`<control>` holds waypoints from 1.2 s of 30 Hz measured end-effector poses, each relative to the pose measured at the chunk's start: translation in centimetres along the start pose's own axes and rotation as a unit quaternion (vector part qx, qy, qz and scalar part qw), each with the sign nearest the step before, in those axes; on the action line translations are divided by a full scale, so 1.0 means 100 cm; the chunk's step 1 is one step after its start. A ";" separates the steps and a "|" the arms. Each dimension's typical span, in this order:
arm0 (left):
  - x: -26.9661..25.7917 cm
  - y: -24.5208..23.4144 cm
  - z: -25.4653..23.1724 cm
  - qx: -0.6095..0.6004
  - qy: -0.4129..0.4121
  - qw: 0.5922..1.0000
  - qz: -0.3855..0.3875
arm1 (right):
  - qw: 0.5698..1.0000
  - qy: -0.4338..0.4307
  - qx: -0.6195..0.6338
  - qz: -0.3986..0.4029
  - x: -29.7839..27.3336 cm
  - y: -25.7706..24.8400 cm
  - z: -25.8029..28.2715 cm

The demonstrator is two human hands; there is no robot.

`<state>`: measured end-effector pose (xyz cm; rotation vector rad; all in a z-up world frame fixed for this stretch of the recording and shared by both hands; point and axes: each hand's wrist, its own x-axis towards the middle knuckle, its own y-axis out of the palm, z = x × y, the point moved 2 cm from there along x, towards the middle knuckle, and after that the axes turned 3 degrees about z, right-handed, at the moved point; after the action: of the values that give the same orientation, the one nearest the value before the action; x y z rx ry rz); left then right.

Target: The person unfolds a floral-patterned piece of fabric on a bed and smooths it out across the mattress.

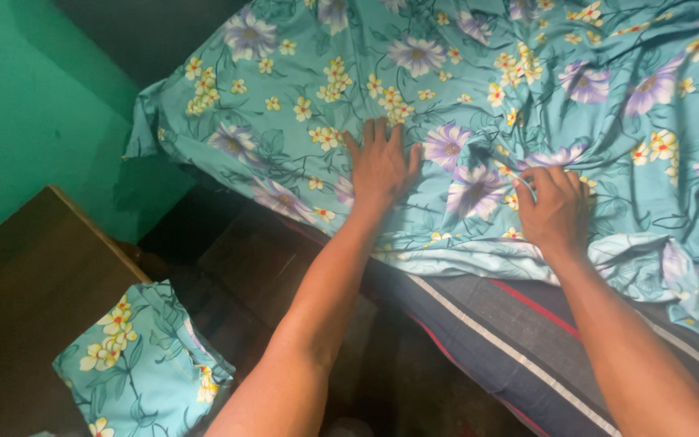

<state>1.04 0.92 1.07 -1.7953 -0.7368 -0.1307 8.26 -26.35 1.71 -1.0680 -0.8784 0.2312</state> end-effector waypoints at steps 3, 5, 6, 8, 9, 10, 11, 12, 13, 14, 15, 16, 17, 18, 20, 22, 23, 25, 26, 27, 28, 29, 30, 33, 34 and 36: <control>-0.002 0.004 0.004 -0.033 0.009 0.998 0.054 | 1.000 0.020 0.018 0.011 0.000 0.003 -0.005; -0.005 0.006 0.008 -0.051 0.033 0.993 0.101 | 0.999 0.030 0.035 0.017 -0.004 0.006 -0.008; -0.008 0.007 0.010 -0.053 0.053 0.990 0.122 | 0.997 0.035 0.054 0.030 -0.009 0.005 -0.009; -0.012 0.006 0.018 -0.050 0.097 0.983 0.145 | 0.993 0.046 0.092 0.050 -0.012 0.005 -0.009; -0.014 0.005 0.020 -0.048 0.122 0.980 0.149 | 0.996 0.029 0.059 0.058 -0.016 0.003 -0.005; -0.016 0.003 0.021 -0.046 0.146 0.976 0.152 | 0.997 0.013 0.026 0.067 -0.021 -0.001 0.000; -0.015 0.001 0.022 -0.038 0.148 0.972 0.178 | 0.997 -0.003 -0.006 0.071 -0.022 -0.006 0.007; -0.016 -0.002 0.022 -0.031 0.149 0.967 0.203 | 0.997 -0.019 0.003 0.071 -0.023 -0.013 0.015; -0.021 -0.004 0.022 -0.024 0.147 0.961 0.231 | 0.997 -0.036 0.014 0.074 -0.027 -0.021 0.022; -0.024 -0.009 0.022 -0.027 0.159 0.962 0.218 | 0.995 -0.052 0.023 0.077 -0.031 -0.029 0.030; -0.028 -0.014 0.022 -0.032 0.170 0.963 0.206 | 0.994 -0.072 0.015 0.081 -0.034 -0.036 0.039; -0.032 -0.019 0.022 -0.037 0.181 0.964 0.193 | 0.992 -0.092 0.007 0.085 -0.037 -0.040 0.049; -0.035 -0.024 0.021 -0.047 0.185 0.969 0.157 | 0.990 -0.111 -0.002 0.089 -0.040 -0.045 0.055; -0.039 -0.030 0.020 -0.057 0.188 0.973 0.121 | 0.991 -0.102 0.010 0.088 -0.042 -0.049 0.058; -0.047 -0.036 0.017 -0.079 0.179 0.978 0.071 | 0.992 -0.083 0.032 0.084 -0.046 -0.050 0.062; -0.051 -0.038 0.017 -0.102 0.154 0.982 0.049 | 0.993 -0.086 0.049 0.069 -0.047 -0.048 0.063; -0.053 -0.039 0.016 -0.111 0.172 0.979 0.014 | 0.992 -0.088 0.059 0.063 -0.050 -0.048 0.062; -0.054 -0.041 0.017 -0.130 0.205 0.968 -0.059 | 0.994 -0.077 0.057 0.058 -0.055 -0.047 0.060; -0.055 -0.040 0.018 -0.120 0.201 0.971 -0.053 | 0.994 -0.073 0.057 0.055 -0.056 -0.047 0.058; -0.054 -0.039 0.018 -0.111 0.200 0.972 -0.049 | 0.996 -0.053 0.057 0.053 -0.057 -0.046 0.055; -0.053 -0.038 0.017 -0.101 0.199 0.974 -0.045 | 0.997 -0.034 0.057 0.051 -0.058 -0.044 0.053; -0.053 -0.037 0.016 -0.099 0.193 0.975 -0.042 | 0.997 -0.013 0.058 0.051 -0.063 -0.042 0.051; -0.053 -0.037 0.015 -0.098 0.187 0.977 -0.039 | 0.997 0.004 0.049 0.067 -0.068 -0.039 0.050; -0.051 -0.038 0.016 -0.089 0.167 0.981 -0.031 | 0.990 0.060 0.023 0.126 -0.072 -0.035 0.049; -0.052 -0.038 0.016 -0.086 0.159 0.983 -0.027 | 0.984 0.085 0.015 0.156 -0.073 -0.035 0.050; -0.053 -0.039 0.016 -0.089 0.152 0.984 -0.022 | 0.976 0.104 0.021 0.189 -0.076 -0.038 0.055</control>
<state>-5.67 0.83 1.37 -1.8720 -0.5600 -0.5023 -1.51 -28.86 2.08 -1.1923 -0.4765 0.4441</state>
